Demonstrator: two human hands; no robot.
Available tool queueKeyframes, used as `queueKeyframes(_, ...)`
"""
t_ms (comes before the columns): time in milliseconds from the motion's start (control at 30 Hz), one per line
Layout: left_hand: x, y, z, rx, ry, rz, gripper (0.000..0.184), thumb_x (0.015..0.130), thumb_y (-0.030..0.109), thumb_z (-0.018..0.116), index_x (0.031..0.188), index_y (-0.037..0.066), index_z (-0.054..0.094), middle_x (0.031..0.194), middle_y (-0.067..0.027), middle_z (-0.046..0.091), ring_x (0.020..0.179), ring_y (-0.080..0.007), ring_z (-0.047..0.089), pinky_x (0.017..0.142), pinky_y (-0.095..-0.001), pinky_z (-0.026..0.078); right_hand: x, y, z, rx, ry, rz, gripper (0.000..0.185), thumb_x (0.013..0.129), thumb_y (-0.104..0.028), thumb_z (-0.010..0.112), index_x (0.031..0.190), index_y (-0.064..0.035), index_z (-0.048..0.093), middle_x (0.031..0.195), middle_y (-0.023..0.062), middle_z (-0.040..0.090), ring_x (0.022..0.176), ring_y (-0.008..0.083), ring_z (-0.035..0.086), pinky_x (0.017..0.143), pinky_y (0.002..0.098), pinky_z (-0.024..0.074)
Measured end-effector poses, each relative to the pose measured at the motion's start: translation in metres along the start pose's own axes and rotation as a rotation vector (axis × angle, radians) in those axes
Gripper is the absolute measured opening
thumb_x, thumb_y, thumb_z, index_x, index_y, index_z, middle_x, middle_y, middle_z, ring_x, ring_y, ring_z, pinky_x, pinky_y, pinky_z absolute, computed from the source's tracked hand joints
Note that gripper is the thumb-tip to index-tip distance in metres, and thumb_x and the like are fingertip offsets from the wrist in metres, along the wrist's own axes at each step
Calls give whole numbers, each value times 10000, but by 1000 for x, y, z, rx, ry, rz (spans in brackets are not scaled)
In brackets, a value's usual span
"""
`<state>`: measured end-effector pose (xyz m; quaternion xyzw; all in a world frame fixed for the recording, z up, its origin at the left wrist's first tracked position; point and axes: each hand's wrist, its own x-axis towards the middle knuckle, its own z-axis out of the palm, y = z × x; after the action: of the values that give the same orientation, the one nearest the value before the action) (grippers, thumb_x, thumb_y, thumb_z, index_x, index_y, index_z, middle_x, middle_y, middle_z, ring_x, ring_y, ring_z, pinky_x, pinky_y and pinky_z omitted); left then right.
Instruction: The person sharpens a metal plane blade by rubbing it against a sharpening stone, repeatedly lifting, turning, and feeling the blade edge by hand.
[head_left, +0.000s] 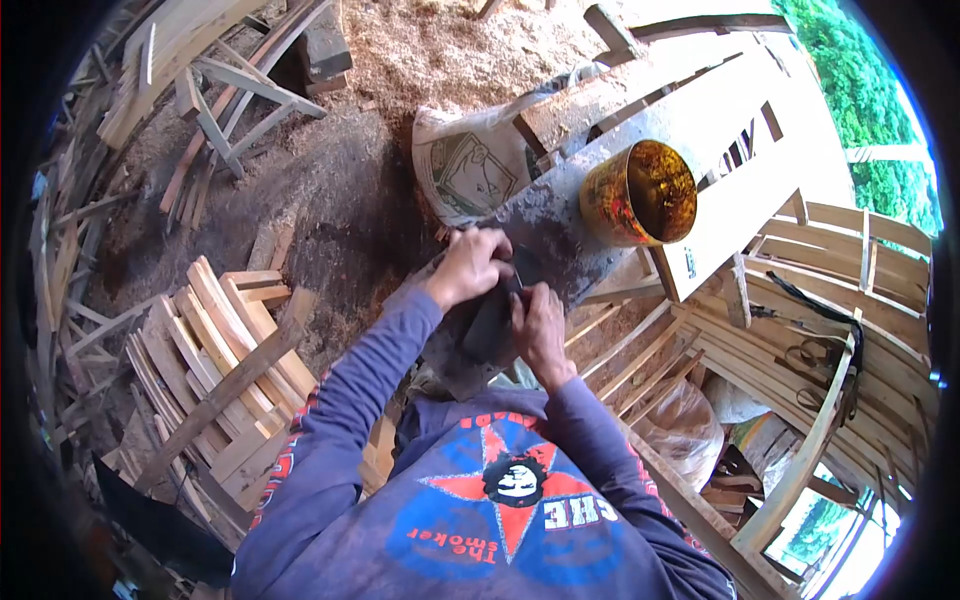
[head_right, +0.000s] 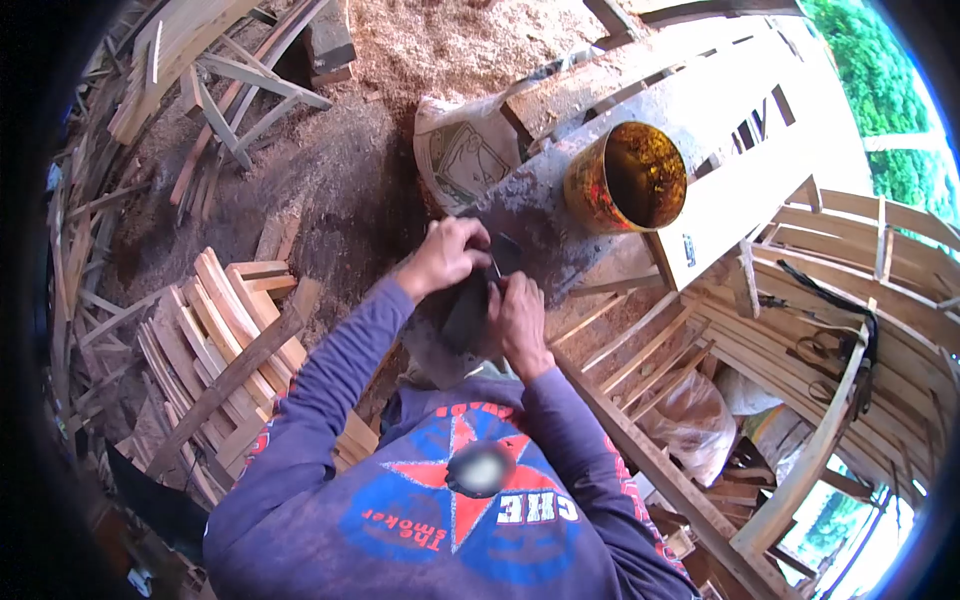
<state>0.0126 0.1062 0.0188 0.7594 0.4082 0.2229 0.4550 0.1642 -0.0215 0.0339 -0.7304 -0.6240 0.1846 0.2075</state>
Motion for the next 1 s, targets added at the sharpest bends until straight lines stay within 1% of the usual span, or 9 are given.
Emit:
queueKeyframes(33, -1, -4, 4, -10, 70, 36, 259, 741, 145, 833, 935, 14, 720, 922, -166, 744, 908, -340, 716, 836, -442, 534, 3, 1, 0, 12, -9, -11, 191, 936, -167, 673, 1007, -23, 571, 921, 201, 625, 916, 405, 598, 805, 497, 448)
queueKeyframes(133, 17, -16, 5, 52, 137, 58, 275, 733, 153, 839, 948, 30, 719, 955, -149, 742, 949, -332, 705, 840, -437, 525, 23, 0, 3, 3, 51, -37, 223, 937, -205, 696, 1009, -28, 581, 914, 207, 629, 906, 412, 605, 813, 503, 460)
queueKeyframes(333, 6, -7, 3, 90, 15, 14, 336, 752, 144, 829, 1041, 35, 698, 992, -118, 719, 1035, -335, 660, 941, -475, 473, 16, 5, 3, -45, -9, -45, 175, 954, -198, 659, 988, -46, 580, 929, 178, 638, 923, 382, 601, 817, 494, 428)
queueKeyframes(433, 9, -8, -1, 76, 255, 61, 452, 762, 120, 843, 1178, 73, 674, 1118, -131, 685, 1020, -318, 671, 908, -447, 506, 22, 0, 0, -52, 34, -46, 227, 925, -232, 698, 995, -48, 586, 921, 159, 638, 953, 368, 610, 839, 490, 423)
queueKeyframes(533, -4, -19, -2, -31, 429, -44, 427, 789, 93, 836, 1185, 66, 675, 1077, -134, 679, 981, -293, 673, 861, -411, 534, 9, 6, -2, -44, -22, -1, 198, 953, -218, 664, 997, -41, 585, 933, 174, 643, 950, 380, 607, 839, 495, 419)
queueKeyframes(567, -9, -22, 0, -21, 426, -162, 416, 802, 59, 830, 1187, 40, 673, 1035, -135, 668, 961, -269, 667, 838, -392, 544, 15, 9, 2, -63, 27, -56, 197, 963, -228, 649, 993, -44, 585, 925, 179, 643, 942, 387, 609, 842, 493, 416)
queueKeyframes(800, -50, -36, -4, -128, 615, -235, 370, 829, 39, 792, 1181, 28, 677, 1035, -116, 666, 957, -241, 670, 876, -385, 546, 8, 10, 2, -75, 21, 17, 228, 974, -252, 646, 1002, -38, 573, 938, 185, 649, 959, 392, 606, 860, 503, 409)
queueKeyframes(833, -52, -32, -7, -135, 626, -231, 336, 822, 13, 779, 1143, 21, 679, 1007, -142, 662, 950, -296, 663, 850, -423, 541, 22, 4, 1, -87, 48, -13, 230, 978, -257, 644, 1014, -39, 578, 946, 189, 653, 966, 389, 610, 876, 500, 409)
queueKeyframes(1000, -59, -21, -17, -159, 661, -177, 326, 819, 3, 772, 1131, 19, 678, 993, -131, 657, 934, -282, 668, 844, -397, 542, 10, 3, -2, -106, 53, -15, 200, 986, -236, 626, 1008, -41, 589, 944, 188, 654, 949, 390, 611, 862, 494, 405)
